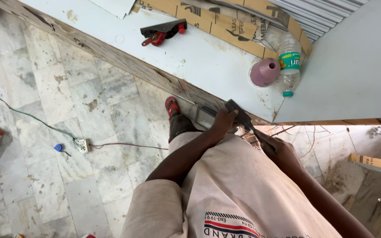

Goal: The person uses a chisel to scrape and smooth the edge of a wooden board, then switches to a sanding block to sand the same edge. The person works along the length of the board, moving the tools back and forth.

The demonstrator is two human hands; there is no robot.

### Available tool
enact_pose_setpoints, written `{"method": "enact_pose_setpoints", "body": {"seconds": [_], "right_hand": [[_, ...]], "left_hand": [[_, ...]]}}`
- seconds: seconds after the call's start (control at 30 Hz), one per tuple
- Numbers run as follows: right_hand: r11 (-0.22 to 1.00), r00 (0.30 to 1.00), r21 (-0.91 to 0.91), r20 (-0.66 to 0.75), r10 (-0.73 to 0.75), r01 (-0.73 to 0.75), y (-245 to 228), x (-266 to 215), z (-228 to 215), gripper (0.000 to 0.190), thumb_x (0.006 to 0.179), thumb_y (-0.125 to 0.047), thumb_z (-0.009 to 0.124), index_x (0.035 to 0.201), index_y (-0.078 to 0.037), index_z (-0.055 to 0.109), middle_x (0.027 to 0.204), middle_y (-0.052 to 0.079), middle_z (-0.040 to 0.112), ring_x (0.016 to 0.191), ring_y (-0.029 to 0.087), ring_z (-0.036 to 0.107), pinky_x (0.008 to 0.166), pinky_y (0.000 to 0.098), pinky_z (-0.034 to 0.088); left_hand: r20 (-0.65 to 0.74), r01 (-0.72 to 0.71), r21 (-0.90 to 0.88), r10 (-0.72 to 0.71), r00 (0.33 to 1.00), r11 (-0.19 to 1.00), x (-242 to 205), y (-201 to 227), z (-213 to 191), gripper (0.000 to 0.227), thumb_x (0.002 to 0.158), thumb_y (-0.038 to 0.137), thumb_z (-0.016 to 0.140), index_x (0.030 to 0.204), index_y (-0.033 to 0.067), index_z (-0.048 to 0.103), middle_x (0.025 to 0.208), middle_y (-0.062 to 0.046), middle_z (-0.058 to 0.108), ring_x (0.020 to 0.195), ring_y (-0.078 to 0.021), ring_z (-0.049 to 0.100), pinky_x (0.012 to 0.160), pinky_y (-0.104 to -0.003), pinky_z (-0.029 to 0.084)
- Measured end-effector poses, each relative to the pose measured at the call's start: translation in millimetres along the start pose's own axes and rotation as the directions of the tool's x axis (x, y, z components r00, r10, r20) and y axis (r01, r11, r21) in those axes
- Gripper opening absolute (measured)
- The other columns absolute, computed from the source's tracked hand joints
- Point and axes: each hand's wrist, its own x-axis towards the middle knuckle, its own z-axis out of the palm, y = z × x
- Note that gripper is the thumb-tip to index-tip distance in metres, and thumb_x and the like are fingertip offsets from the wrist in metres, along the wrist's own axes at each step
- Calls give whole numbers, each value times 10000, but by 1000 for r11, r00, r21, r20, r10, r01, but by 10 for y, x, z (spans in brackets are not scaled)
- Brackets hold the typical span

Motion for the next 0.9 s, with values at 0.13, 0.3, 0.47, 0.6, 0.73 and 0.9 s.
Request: {"method": "enact_pose_setpoints", "body": {"seconds": [0.13, 0.3, 0.47, 0.6, 0.73, 0.9], "right_hand": [[999, 999, 0, -25, -47, 47, -28, 109, -26, 484, 947, -233, 618, 1429, -268, 610, 1011, 165, 764, 853, 322, 736, 797, 427, 557], [996, 994, -4, -50, -93, 93, -73, 76, 6, 498, 942, -233, 618, 1439, -252, 600, 1011, 175, 754, 872, 327, 724, 799, 425, 547], [990, 990, 33, 52, 132, -134, -166, 55, 59, 515, 986, -217, 605, 1496, -276, 579, 975, 182, 766, 804, 361, 705, 798, 410, 559], [997, 998, 49, -43, -56, 58, -202, 63, 35, 473, 937, -206, 649, 1410, -207, 625, 1013, 179, 757, 873, 284, 743, 804, 387, 557], [999, 1000, 52, -23, 5, -3, -124, -35, 131, 507, 938, -197, 636, 1443, -220, 596, 1006, 183, 751, 864, 304, 725, 800, 406, 546], [992, 994, 114, -101, -39, 51, -57, 68, 306, 467, 937, -236, 674, 1402, -233, 633, 1007, 155, 759, 902, 293, 739, 816, 410, 555]], "left_hand": [[-70, 9, 7, -9, 997, 1000, 59, 180, 12, 246, 1014, 144, 615, 1048, -99, 634, 945, -183, 702, 832, -275, 715, 679, -401, 618], [5, 13, -112, -13, 1000, 994, -5, 201, 22, 196, 1009, 120, 596, 1064, -66, 623, 991, -129, 719, 907, -233, 758, 775, -371, 648], [-64, -37, 27, 38, 997, 999, -33, 79, -66, 267, 1012, 149, 586, 1035, -113, 636, 906, -195, 706, 803, -297, 729, 680, -425, 636], [-30, 9, -36, -10, 999, 999, 65, 135, -129, 242, 1003, 135, 623, 1087, -92, 615, 975, -162, 685, 880, -263, 723, 758, -409, 646], [-26, 30, -78, -32, 999, 997, -38, 33, -129, 242, 1003, 137, 629, 1085, -90, 606, 984, -158, 704, 880, -268, 744, 775, -390, 652], [-46, -34, 85, 38, 998, 996, 9, 133, -154, 255, 1024, 148, 613, 1070, -102, 634, 948, -170, 675, 866, -285, 721, 744, -417, 636]]}}
